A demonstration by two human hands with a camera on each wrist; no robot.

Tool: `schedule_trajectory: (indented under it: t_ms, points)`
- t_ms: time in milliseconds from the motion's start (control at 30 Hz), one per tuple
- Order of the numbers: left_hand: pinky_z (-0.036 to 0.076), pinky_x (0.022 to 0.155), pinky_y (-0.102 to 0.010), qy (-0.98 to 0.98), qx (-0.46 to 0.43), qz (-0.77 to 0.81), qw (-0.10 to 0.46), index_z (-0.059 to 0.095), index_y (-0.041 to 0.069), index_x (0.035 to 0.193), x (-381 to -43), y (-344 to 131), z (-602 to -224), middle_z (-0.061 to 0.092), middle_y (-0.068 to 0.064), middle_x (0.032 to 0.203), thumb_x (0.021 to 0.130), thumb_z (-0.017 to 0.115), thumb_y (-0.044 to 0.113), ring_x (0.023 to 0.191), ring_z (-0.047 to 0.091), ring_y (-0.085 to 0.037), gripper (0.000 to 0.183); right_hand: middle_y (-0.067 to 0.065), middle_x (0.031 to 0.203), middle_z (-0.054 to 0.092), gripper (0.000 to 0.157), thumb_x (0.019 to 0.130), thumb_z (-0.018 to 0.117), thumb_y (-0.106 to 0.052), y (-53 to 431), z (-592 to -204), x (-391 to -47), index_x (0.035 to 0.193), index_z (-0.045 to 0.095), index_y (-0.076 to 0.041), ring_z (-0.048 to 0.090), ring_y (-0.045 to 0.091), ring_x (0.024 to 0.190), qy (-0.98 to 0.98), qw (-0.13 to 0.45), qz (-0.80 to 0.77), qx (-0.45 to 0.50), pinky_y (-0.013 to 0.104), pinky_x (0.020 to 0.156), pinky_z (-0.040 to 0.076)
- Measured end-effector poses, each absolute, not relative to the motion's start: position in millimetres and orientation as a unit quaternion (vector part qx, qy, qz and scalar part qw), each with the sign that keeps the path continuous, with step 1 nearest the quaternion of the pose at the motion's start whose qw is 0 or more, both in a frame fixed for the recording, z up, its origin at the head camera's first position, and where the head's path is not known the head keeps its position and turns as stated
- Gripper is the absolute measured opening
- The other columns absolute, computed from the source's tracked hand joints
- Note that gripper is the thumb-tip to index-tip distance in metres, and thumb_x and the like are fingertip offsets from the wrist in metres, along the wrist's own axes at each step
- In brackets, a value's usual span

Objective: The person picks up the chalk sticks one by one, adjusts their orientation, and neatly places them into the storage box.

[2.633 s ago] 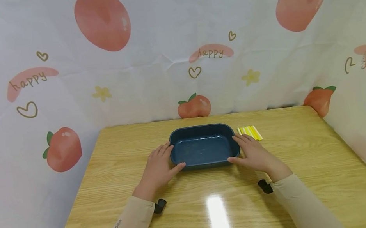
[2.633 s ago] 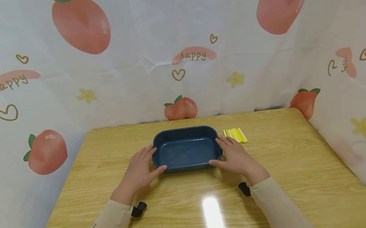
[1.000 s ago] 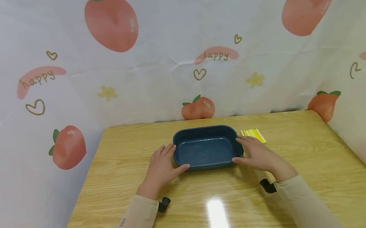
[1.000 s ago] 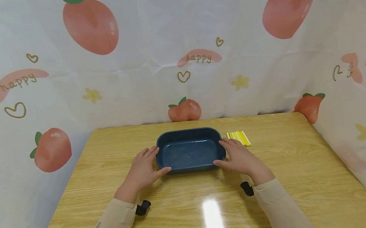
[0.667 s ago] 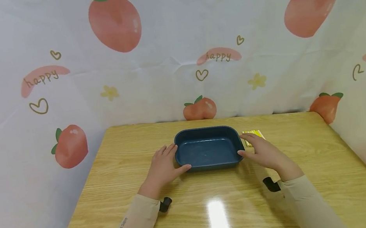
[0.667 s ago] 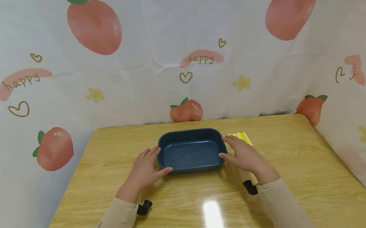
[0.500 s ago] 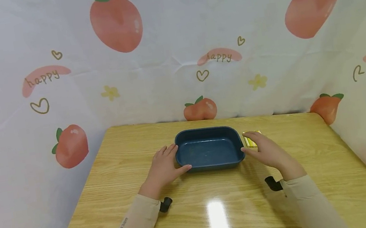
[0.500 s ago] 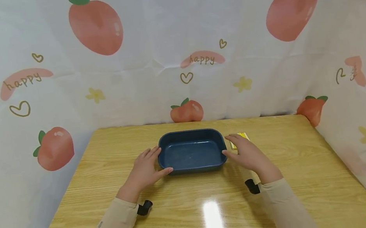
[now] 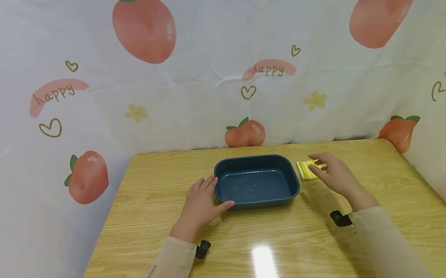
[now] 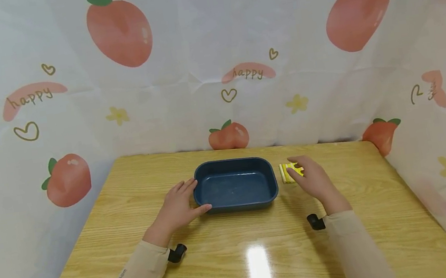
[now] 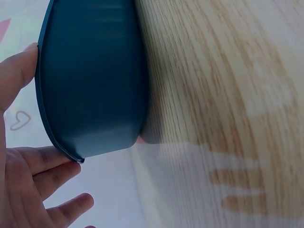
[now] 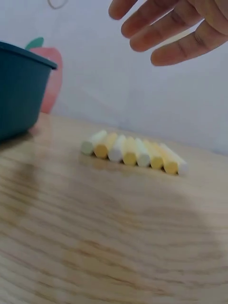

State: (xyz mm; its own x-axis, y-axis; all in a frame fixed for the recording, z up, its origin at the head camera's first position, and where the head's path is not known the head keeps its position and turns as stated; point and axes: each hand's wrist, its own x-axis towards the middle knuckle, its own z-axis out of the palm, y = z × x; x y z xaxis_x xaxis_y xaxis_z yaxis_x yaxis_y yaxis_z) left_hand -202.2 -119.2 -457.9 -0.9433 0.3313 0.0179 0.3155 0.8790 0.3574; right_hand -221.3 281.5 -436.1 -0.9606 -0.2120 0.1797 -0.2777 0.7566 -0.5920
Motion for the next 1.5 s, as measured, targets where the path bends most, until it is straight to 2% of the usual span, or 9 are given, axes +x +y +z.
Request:
schedule_trajectory:
  t_ms: [300, 467, 600, 833, 1067, 1300, 1500]
  points:
    - [0.019, 0.120, -0.055, 0.969, 0.164, 0.185, 0.030, 0.035, 0.007, 0.156, -199, -119, -453, 0.033, -0.011, 0.161, 0.088, 0.062, 0.067, 0.149, 0.024, -0.038, 0.095, 0.027, 0.141, 0.049, 0.052, 0.107, 0.048, -0.034, 298, -444, -234, 0.144, 0.048, 0.003, 0.053, 0.045, 0.120, -0.929, 0.050, 0.356, 0.092, 0.060, 0.099, 0.046]
    - [0.019, 0.120, -0.055, 0.968, 0.164, 0.186, 0.030, 0.034, 0.007, 0.156, -200, -118, -454, 0.032, -0.010, 0.161, 0.088, 0.062, 0.067, 0.149, 0.024, -0.038, 0.095, 0.028, 0.139, 0.050, 0.055, 0.108, 0.044, -0.037, 305, -442, -240, 0.144, 0.048, 0.004, 0.051, 0.048, 0.120, -0.930, 0.043, 0.360, 0.070, 0.062, 0.095, 0.046]
    - [0.018, 0.121, -0.055, 0.968, 0.164, 0.188, 0.028, 0.034, 0.006, 0.156, -200, -118, -454, 0.031, -0.010, 0.162, 0.089, 0.062, 0.066, 0.149, 0.024, -0.038, 0.095, 0.028, 0.137, 0.051, 0.050, 0.108, 0.045, -0.033, 309, -442, -249, 0.143, 0.049, 0.003, 0.050, 0.047, 0.120, -0.930, 0.036, 0.360, 0.059, 0.062, 0.091, 0.048]
    - [0.019, 0.121, -0.055, 0.968, 0.165, 0.189, 0.027, 0.034, 0.006, 0.156, -201, -118, -455, 0.031, -0.011, 0.162, 0.089, 0.063, 0.066, 0.148, 0.024, -0.038, 0.095, 0.028, 0.137, 0.051, 0.051, 0.108, 0.044, -0.034, 317, -446, -264, 0.141, 0.050, 0.005, 0.051, 0.047, 0.120, -0.935, 0.013, 0.353, 0.045, 0.060, 0.093, 0.048]
    - [0.020, 0.120, -0.054, 0.969, 0.167, 0.182, 0.027, 0.034, 0.007, 0.156, -202, -118, -458, 0.030, -0.010, 0.162, 0.089, 0.061, 0.068, 0.148, 0.025, -0.038, 0.095, 0.031, 0.137, 0.051, 0.046, 0.108, 0.045, -0.026, 325, -454, -275, 0.139, 0.050, 0.009, 0.052, 0.048, 0.120, -0.938, -0.017, 0.345, 0.036, 0.056, 0.091, 0.052]
    - [0.020, 0.120, -0.054, 0.968, 0.166, 0.186, 0.029, 0.034, 0.007, 0.156, -202, -118, -459, 0.030, -0.010, 0.162, 0.088, 0.062, 0.067, 0.148, 0.025, -0.038, 0.095, 0.035, 0.131, 0.053, 0.044, 0.108, 0.046, -0.020, 333, -459, -282, 0.137, 0.049, 0.013, 0.061, 0.045, 0.108, -0.932, -0.041, 0.356, 0.044, 0.050, 0.086, 0.056]
    - [0.019, 0.121, -0.054, 0.968, 0.162, 0.188, 0.029, 0.033, 0.007, 0.157, -203, -118, -461, 0.029, -0.010, 0.162, 0.088, 0.062, 0.068, 0.149, 0.024, -0.037, 0.096, 0.036, 0.128, 0.051, 0.042, 0.107, 0.047, -0.015, 335, -464, -287, 0.137, 0.047, 0.014, 0.061, 0.045, 0.105, -0.928, -0.065, 0.363, 0.040, 0.051, 0.086, 0.055]
